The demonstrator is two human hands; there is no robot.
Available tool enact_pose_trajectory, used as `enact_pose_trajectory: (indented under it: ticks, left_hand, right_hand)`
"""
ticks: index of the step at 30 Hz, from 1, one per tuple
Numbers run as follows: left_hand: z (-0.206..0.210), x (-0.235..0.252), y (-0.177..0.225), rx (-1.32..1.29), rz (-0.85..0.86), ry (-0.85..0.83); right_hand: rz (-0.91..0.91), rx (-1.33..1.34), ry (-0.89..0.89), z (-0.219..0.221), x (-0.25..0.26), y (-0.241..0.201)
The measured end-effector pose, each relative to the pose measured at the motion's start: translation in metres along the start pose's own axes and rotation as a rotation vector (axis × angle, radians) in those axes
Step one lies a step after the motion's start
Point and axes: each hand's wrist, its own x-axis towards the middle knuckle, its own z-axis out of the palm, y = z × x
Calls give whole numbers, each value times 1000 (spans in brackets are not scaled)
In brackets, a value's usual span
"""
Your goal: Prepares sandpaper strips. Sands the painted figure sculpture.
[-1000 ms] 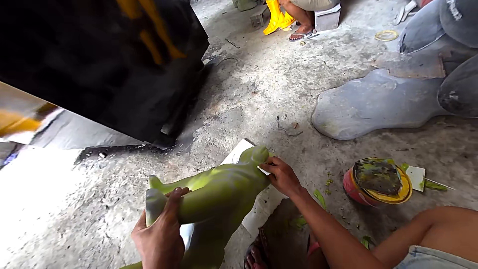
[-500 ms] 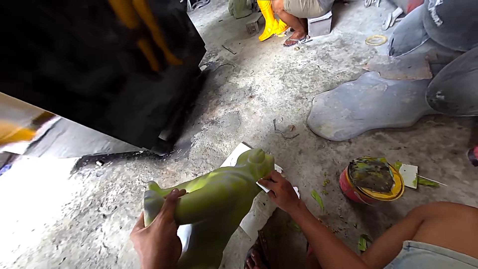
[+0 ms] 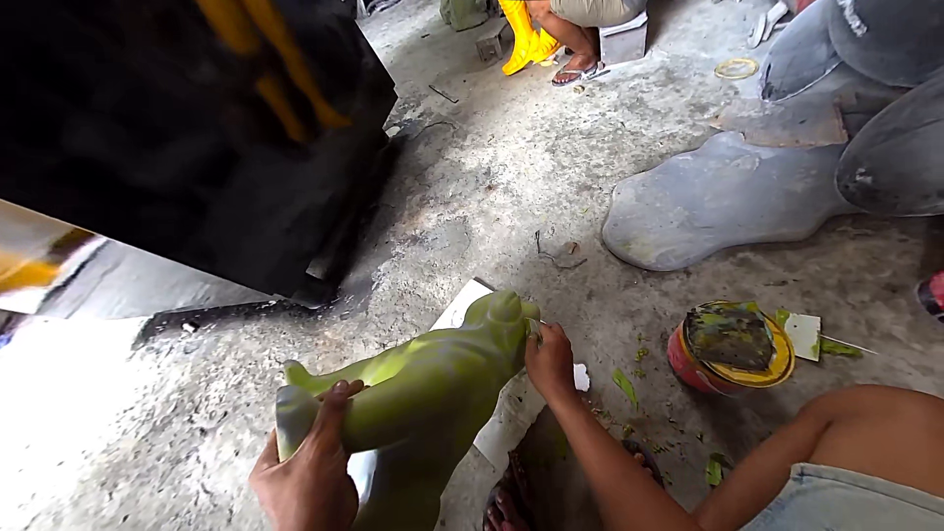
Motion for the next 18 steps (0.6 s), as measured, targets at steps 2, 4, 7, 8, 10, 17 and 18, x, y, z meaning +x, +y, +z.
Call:
enact_pose_trajectory:
  ticks: [2, 4, 7, 8, 10, 17, 18]
  left_hand:
    - [0, -2, 0, -3, 0, -3]
    - [0, -5, 0, -8, 12, -5]
    - [1, -9, 1, -10, 32, -6]
    - [1, -10, 0, -9, 34, -6]
    - [1, -11, -1, -5, 41, -11]
    - [-2, -16, -4, 18, 79, -18]
    - [-2, -18, -4, 19, 88, -26]
  right_hand:
    - [-1, -76, -14, 2, -4, -7]
    - [5, -163, -77, 3, -9, -14]
    - [-20, -338, -178, 2, -16, -14]
    - [-47, -390, -207, 1, -18, -11]
    - [-105, -469, -286, -5, -21, -1]
    - [-456, -263, -273, -51, -6, 38]
    - [-522, -256, -305, -54, -2, 38]
